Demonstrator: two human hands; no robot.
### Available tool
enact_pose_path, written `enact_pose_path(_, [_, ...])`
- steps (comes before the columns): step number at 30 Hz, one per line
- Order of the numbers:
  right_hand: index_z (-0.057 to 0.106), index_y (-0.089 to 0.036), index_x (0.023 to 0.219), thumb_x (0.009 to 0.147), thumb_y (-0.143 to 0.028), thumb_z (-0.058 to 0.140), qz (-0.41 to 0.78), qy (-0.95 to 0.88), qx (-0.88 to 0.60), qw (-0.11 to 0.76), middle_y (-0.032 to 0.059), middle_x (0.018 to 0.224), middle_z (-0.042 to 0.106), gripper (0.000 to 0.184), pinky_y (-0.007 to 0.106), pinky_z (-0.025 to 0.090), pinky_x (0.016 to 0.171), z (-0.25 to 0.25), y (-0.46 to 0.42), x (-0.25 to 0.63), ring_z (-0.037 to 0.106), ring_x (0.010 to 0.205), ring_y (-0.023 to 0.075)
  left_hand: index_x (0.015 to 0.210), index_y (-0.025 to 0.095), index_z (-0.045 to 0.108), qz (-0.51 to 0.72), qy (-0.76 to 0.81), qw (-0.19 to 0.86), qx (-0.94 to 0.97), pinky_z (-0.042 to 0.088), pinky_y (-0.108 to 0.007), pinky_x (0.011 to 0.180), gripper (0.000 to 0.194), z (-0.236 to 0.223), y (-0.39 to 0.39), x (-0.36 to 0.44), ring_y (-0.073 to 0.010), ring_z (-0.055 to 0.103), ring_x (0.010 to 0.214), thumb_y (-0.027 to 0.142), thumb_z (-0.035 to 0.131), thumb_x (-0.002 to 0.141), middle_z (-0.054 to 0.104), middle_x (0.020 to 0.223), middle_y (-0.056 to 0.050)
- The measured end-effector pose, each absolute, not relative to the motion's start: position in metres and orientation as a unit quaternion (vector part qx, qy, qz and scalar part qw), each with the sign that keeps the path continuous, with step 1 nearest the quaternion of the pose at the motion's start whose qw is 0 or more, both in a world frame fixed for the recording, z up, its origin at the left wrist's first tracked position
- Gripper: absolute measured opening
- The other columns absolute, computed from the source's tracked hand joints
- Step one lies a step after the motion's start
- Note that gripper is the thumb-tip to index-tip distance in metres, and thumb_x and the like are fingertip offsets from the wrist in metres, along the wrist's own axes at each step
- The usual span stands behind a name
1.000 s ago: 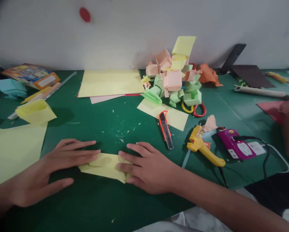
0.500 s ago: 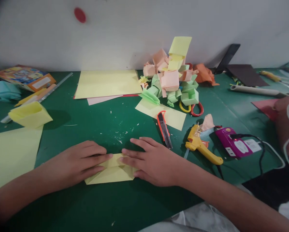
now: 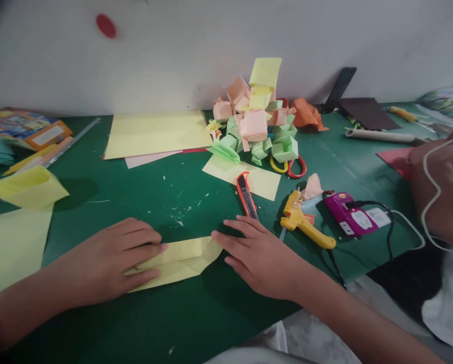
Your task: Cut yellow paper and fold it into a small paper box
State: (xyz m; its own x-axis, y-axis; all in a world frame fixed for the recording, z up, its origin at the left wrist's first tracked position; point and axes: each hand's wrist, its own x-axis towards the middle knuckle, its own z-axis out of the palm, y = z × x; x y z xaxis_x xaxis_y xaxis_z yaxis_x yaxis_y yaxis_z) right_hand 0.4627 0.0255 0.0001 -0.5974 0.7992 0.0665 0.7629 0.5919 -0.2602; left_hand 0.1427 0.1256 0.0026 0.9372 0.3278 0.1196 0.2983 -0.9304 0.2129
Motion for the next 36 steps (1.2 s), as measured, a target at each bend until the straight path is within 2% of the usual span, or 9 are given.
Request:
enact_pose_path(2, [0.048, -0.013, 0.149, 0.104, -0.021, 0.042, 0.103, -0.885, -0.442, 0.102, 0.0133, 0.135, 0.067, 0.046, 0.058, 0.038, 0.118, 0.0, 0.026, 0.462, 0.048, 0.14, 0.0294, 0.104, 0.021, 0.071, 0.076, 0.164, 0.082, 0.98, 0.046, -0.038, 0.086, 0.029, 0.004, 0.123, 0.15, -0.0229, 0.063, 0.095, 0.043, 0.053, 0.101, 0.072, 0.105, -0.006])
enact_pose_path(8, [0.052, -0.021, 0.146, 0.103, -0.023, 0.045, 0.118, -0.869, -0.46, 0.135, 0.0117, 0.126, 0.071, 0.044, 0.056, 0.045, 0.109, -0.001, 0.029, 0.462, 0.056, 0.128, 0.0282, 0.115, 0.019, 0.068, 0.075, 0.135, 0.075, 0.985, 0.044, -0.036, 0.083, 0.029, 0.002, 0.118, 0.157, -0.0203, 0.063, 0.092, 0.02, 0.04, 0.105, 0.073, 0.106, -0.005])
enact_pose_path(14, [0.059, -0.017, 0.139, 0.104, -0.031, 0.047, 0.084, -0.882, -0.436, 0.157, 0.0116, 0.106, 0.074, 0.039, 0.047, 0.045, 0.096, 0.008, 0.049, 0.438, 0.06, 0.108, 0.0272, 0.126, 0.019, 0.065, 0.102, 0.127, 0.073, 0.984, 0.046, -0.035, 0.084, 0.035, 0.002, 0.127, 0.157, -0.0203, 0.066, 0.093, 0.014, 0.04, 0.103, 0.075, 0.107, -0.005])
enact_pose_path(18, [0.065, -0.014, 0.129, 0.104, -0.04, 0.046, 0.068, -0.901, -0.409, 0.129, 0.0104, 0.095, 0.076, 0.041, 0.042, 0.043, 0.082, 0.008, 0.072, 0.412, 0.061, 0.09, 0.0262, 0.133, 0.025, 0.063, 0.143, 0.197, 0.102, 0.965, 0.048, -0.032, 0.088, 0.036, 0.002, 0.135, 0.152, -0.0182, 0.068, 0.097, 0.022, 0.04, 0.106, 0.076, 0.112, -0.003])
enact_pose_path(21, [0.071, -0.018, 0.116, 0.104, -0.027, 0.045, 0.073, -0.884, -0.436, 0.154, 0.0058, 0.086, 0.076, 0.031, 0.037, 0.04, 0.074, 0.0, 0.082, 0.404, 0.061, 0.079, 0.0219, 0.134, 0.029, 0.061, 0.169, 0.329, 0.111, 0.922, 0.051, -0.033, 0.09, 0.034, 0.006, 0.138, 0.142, -0.0204, 0.068, 0.1, 0.038, 0.045, 0.105, 0.075, 0.113, -0.003])
enact_pose_path(27, [0.073, -0.023, 0.093, 0.095, -0.021, 0.05, 0.137, -0.811, -0.518, 0.234, 0.0021, 0.081, 0.075, 0.024, 0.032, 0.041, 0.069, -0.009, 0.085, 0.408, 0.062, 0.073, 0.0183, 0.128, 0.025, 0.065, 0.134, 0.472, 0.088, 0.867, 0.054, -0.04, 0.083, 0.049, 0.007, 0.141, 0.12, -0.0299, 0.067, 0.105, 0.058, 0.052, 0.094, 0.071, 0.119, -0.008])
enact_pose_path(29, [0.072, -0.023, 0.087, 0.091, -0.019, 0.053, 0.157, -0.804, -0.529, 0.223, 0.0014, 0.075, 0.073, 0.02, 0.031, 0.041, 0.065, -0.006, 0.087, 0.407, 0.061, 0.071, 0.018, 0.121, 0.025, 0.068, 0.101, 0.469, 0.114, 0.87, 0.053, -0.036, 0.077, 0.044, 0.004, 0.146, 0.121, -0.0279, 0.068, 0.1, 0.055, 0.056, 0.092, 0.071, 0.116, -0.008])
enact_pose_path(33, [0.072, -0.022, 0.091, 0.087, -0.02, 0.06, 0.184, -0.815, -0.513, 0.197, 0.0019, 0.083, 0.075, 0.013, 0.032, 0.045, 0.07, 0.003, 0.094, 0.4, 0.063, 0.077, 0.0195, 0.085, 0.025, 0.072, 0.048, 0.408, 0.211, 0.887, 0.049, -0.029, 0.07, 0.024, 0.01, 0.159, 0.136, -0.0201, 0.067, 0.086, 0.037, 0.052, 0.093, 0.071, 0.092, -0.002])
enact_pose_path(36, [0.073, -0.024, 0.096, 0.09, -0.024, 0.061, 0.263, -0.793, -0.517, 0.188, 0.0007, 0.087, 0.076, 0.013, 0.03, 0.048, 0.069, 0.006, 0.101, 0.395, 0.066, 0.078, 0.0185, 0.083, 0.026, 0.07, 0.034, 0.389, 0.249, 0.886, 0.046, -0.028, 0.068, 0.02, 0.022, 0.169, 0.15, -0.0184, 0.066, 0.083, 0.033, 0.053, 0.09, 0.071, 0.091, 0.0])
